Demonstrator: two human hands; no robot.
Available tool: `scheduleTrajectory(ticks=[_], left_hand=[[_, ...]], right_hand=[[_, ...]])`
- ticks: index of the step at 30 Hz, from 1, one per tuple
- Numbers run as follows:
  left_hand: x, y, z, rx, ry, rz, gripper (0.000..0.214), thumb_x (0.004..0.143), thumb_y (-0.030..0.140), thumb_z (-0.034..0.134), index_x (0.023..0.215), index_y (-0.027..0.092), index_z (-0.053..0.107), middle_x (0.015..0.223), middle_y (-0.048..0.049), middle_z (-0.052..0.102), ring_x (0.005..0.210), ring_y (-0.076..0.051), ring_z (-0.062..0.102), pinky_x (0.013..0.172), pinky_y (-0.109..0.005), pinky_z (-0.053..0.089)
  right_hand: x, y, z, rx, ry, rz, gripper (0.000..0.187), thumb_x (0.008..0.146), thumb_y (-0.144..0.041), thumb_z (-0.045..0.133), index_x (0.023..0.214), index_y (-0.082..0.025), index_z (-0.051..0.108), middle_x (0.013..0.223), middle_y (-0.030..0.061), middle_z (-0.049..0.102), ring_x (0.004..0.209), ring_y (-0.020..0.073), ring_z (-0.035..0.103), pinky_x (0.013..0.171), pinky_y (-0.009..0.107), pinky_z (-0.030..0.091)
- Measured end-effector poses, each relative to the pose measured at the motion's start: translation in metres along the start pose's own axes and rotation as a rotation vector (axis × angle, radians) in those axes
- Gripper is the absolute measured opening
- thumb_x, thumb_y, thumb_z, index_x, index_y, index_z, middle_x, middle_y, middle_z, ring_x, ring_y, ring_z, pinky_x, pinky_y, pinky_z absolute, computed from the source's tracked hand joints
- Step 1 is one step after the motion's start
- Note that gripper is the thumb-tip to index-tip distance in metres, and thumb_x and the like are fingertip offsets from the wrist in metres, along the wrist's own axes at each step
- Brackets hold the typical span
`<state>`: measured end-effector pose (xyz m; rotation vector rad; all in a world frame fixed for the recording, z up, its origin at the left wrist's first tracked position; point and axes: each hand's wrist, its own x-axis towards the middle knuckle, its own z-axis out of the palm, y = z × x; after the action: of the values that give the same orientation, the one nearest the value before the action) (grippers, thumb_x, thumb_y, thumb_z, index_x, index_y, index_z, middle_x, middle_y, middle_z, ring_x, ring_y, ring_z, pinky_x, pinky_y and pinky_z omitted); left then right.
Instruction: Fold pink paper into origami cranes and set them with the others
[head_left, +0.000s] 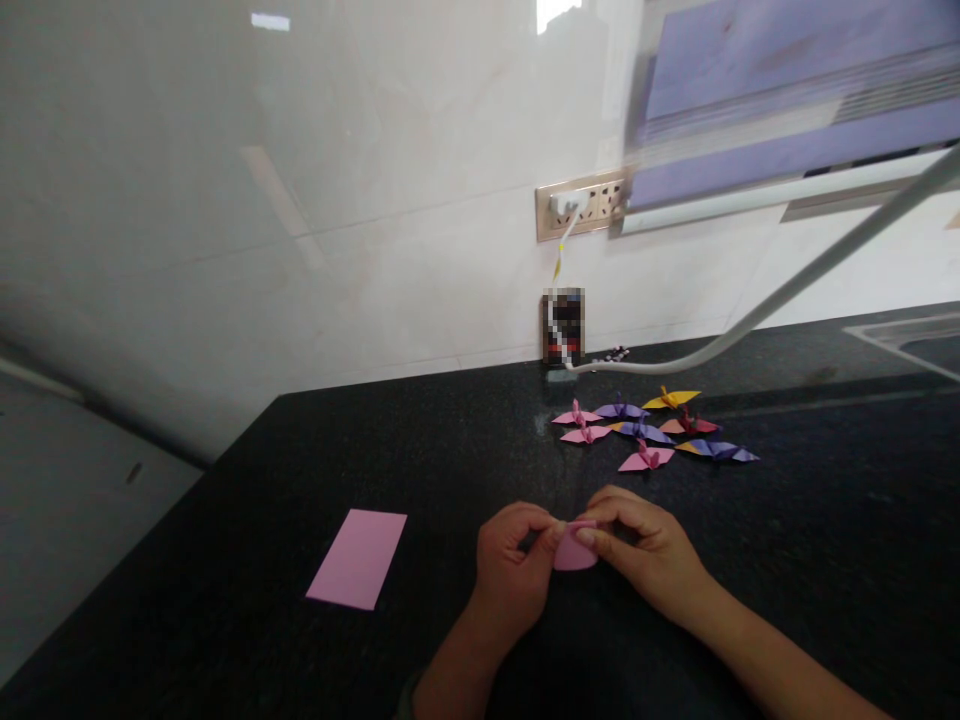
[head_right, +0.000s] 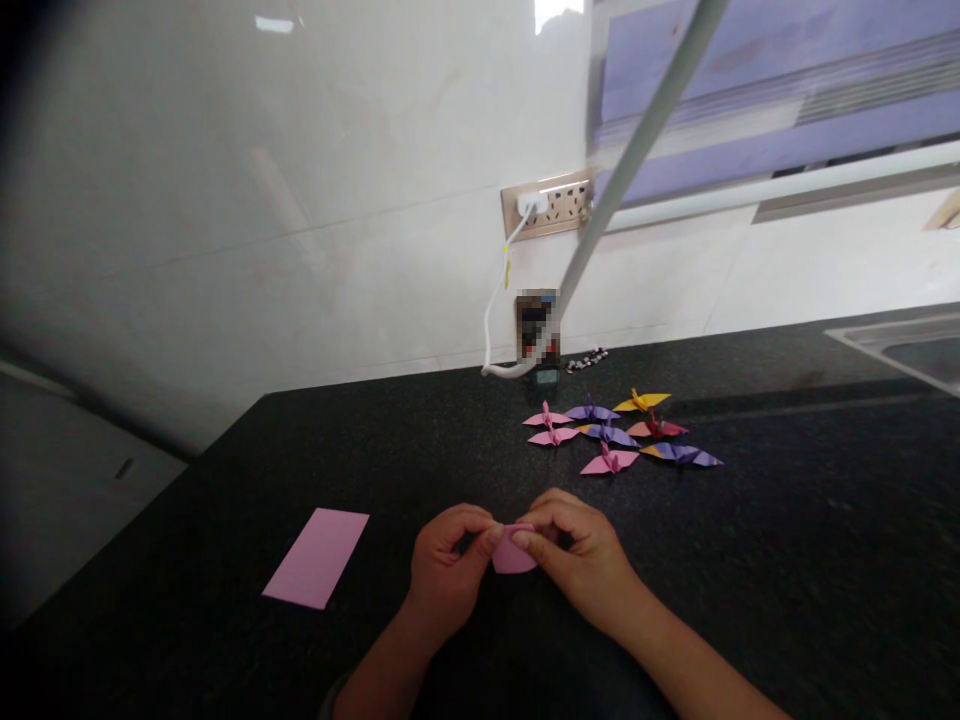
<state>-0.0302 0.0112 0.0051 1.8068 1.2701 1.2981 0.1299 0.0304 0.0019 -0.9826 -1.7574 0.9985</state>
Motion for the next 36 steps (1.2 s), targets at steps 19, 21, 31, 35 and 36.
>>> scheduleTrajectory(ticks=[19,21,31,35,36], left_hand=[[-0.001,-0.004,0.003,-0.028,0.038,-0.086,0.014,0.074,0.021,0.05,0.063,0.015,0.056,0.063,-0.0015,0.053,0.061,-0.012,0.05,0.06,-0.024,0.041],[0.0,-0.001,0.003,-0.001,0.031,-0.086,0.015,0.074,0.021,0.049,0.063,0.015,0.055,0.063,-0.0015,0.053,0.061,-0.012,0.05,0.059,-0.024,0.041],[0.003,-0.002,0.002,0.079,-0.152,-0.038,0.017,0.077,0.022,0.046,0.068,0.015,0.059,0.065,-0.003,0.055,0.063,-0.012,0.049,0.06,-0.024,0.038],[0.0,-0.004,0.004,0.141,-0.094,-0.041,0.018,0.076,0.021,0.047,0.063,0.014,0.057,0.062,-0.0024,0.053,0.062,-0.013,0.048,0.059,-0.024,0.037],[0.0,-0.004,0.004,0.148,-0.075,-0.037,0.018,0.076,0.021,0.047,0.063,0.014,0.057,0.061,-0.0024,0.053,0.062,-0.013,0.048,0.059,-0.025,0.037]], right_hand=[[-0.001,0.0,0.006,-0.019,0.03,0.04,0.019,0.079,-0.028,0.046,0.067,-0.017,0.056,0.068,0.0015,0.05,0.064,0.0127,0.05,0.059,0.024,0.041],[-0.001,-0.001,0.005,-0.024,0.017,0.028,0.02,0.08,-0.027,0.045,0.067,-0.017,0.056,0.067,0.0016,0.05,0.064,0.013,0.05,0.059,0.025,0.041],[-0.002,-0.002,0.005,-0.091,-0.091,-0.013,0.021,0.08,-0.024,0.044,0.065,-0.016,0.056,0.067,0.0023,0.052,0.064,0.0129,0.05,0.059,0.025,0.04],[-0.002,0.0,0.01,-0.134,-0.079,0.014,0.021,0.08,-0.024,0.043,0.064,-0.016,0.054,0.066,0.0016,0.05,0.062,0.0124,0.049,0.057,0.024,0.04],[-0.003,0.0,0.011,-0.14,-0.071,0.02,0.021,0.08,-0.025,0.043,0.064,-0.016,0.053,0.065,0.0014,0.05,0.062,0.0123,0.049,0.057,0.024,0.04]])
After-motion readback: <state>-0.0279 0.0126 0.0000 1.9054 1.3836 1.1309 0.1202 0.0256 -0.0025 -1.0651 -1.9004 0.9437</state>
